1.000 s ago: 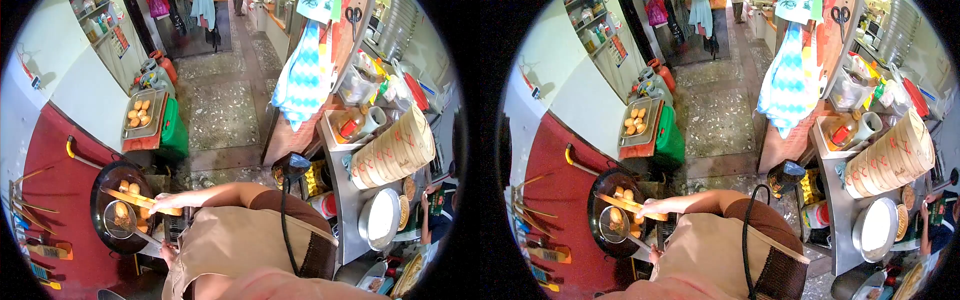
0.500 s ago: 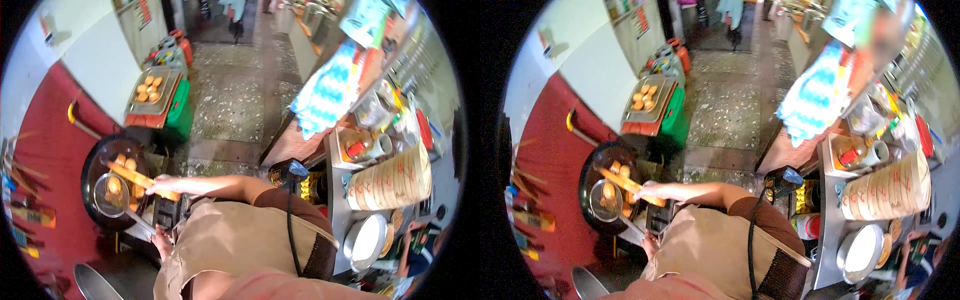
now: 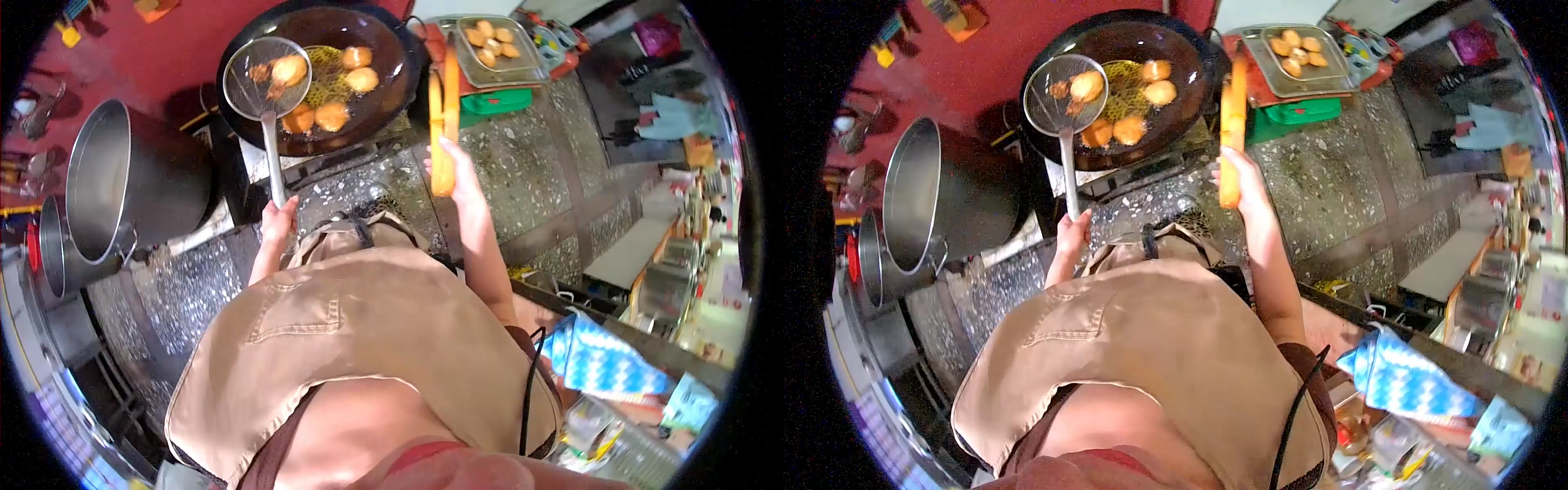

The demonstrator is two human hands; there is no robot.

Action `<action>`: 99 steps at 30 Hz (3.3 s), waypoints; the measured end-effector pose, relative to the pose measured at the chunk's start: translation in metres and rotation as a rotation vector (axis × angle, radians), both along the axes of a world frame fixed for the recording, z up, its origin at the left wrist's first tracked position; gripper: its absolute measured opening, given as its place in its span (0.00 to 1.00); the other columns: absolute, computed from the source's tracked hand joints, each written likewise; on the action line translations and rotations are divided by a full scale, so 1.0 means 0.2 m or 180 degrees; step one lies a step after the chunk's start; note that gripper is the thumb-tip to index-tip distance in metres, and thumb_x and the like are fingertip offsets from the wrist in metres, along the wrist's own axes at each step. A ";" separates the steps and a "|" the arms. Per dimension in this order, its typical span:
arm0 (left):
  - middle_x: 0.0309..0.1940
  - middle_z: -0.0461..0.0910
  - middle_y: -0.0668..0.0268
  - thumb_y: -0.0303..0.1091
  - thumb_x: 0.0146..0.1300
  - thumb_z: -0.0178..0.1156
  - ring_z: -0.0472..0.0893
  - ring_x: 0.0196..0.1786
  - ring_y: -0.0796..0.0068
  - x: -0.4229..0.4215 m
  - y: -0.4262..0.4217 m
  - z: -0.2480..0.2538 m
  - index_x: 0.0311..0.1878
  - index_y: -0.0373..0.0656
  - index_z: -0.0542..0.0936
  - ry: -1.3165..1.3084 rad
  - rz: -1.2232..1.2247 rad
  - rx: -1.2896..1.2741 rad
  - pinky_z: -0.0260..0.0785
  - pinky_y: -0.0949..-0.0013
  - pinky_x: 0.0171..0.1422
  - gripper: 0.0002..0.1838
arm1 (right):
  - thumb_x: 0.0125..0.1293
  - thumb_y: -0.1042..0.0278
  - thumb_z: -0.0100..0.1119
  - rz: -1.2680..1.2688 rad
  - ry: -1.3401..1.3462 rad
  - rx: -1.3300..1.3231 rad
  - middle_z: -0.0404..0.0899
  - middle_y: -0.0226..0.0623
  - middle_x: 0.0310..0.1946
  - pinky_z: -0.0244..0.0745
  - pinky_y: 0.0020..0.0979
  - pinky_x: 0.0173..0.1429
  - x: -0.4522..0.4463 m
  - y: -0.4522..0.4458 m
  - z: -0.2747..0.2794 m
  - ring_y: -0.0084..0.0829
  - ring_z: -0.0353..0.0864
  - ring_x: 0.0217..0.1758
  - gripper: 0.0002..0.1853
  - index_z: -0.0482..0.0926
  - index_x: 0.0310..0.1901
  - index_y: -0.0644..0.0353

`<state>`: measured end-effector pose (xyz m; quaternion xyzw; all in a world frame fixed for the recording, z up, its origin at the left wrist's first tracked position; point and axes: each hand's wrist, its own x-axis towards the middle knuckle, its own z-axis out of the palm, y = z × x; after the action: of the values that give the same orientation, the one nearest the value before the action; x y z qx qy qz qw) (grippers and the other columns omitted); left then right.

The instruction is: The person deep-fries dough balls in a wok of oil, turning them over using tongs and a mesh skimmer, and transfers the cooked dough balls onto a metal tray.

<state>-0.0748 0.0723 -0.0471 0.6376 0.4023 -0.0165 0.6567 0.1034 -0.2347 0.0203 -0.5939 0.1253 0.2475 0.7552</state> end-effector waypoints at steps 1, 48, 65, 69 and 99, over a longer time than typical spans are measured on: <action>0.12 0.68 0.72 0.38 0.58 0.61 0.66 0.12 0.81 0.01 -0.01 0.02 0.25 0.43 0.69 0.0037 0.0044 0.0029 0.58 0.74 0.15 0.13 | 0.57 0.50 0.60 0.0022 -0.0001 -0.0076 0.76 0.39 0.38 0.76 0.28 0.36 0.03 -0.02 -0.01 0.29 0.78 0.32 0.27 0.69 0.50 0.63; 0.15 0.69 0.72 0.37 0.58 0.62 0.67 0.13 0.82 0.30 -0.25 0.04 0.32 0.41 0.69 0.0076 0.1044 -0.0515 0.61 0.76 0.15 0.12 | 0.48 0.61 0.62 0.3683 -0.2572 -0.5182 0.71 0.46 0.54 0.68 0.38 0.57 0.75 0.56 0.14 0.43 0.73 0.55 0.38 0.60 0.61 0.65; 0.15 0.70 0.72 0.37 0.57 0.63 0.68 0.13 0.82 0.30 -0.25 0.01 0.32 0.40 0.69 0.0082 0.1063 -0.0441 0.61 0.77 0.15 0.13 | 0.43 0.46 0.67 0.3105 -0.2575 -0.4920 0.67 0.51 0.57 0.67 0.38 0.60 0.78 0.41 0.30 0.45 0.70 0.58 0.50 0.55 0.64 0.65; 0.15 0.69 0.72 0.37 0.59 0.62 0.67 0.14 0.83 0.31 -0.25 0.03 0.32 0.42 0.69 0.0086 0.1043 -0.0480 0.61 0.77 0.17 0.12 | 0.42 0.47 0.69 0.2937 -0.2491 -0.4695 0.67 0.49 0.56 0.68 0.39 0.58 0.79 0.34 0.29 0.46 0.71 0.56 0.51 0.55 0.64 0.64; 0.15 0.71 0.71 0.36 0.57 0.63 0.68 0.13 0.81 0.32 -0.25 0.01 0.31 0.40 0.70 -0.0022 0.1093 -0.0472 0.61 0.77 0.15 0.13 | 0.42 0.48 0.69 0.3394 -0.2399 -0.5220 0.66 0.47 0.57 0.65 0.41 0.60 0.84 0.49 0.19 0.46 0.70 0.57 0.51 0.54 0.64 0.65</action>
<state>-0.0117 0.0226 -0.0449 0.5094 0.5007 0.0685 0.6965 0.2709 -0.1367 0.0588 -0.9407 -0.2667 0.1865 -0.0956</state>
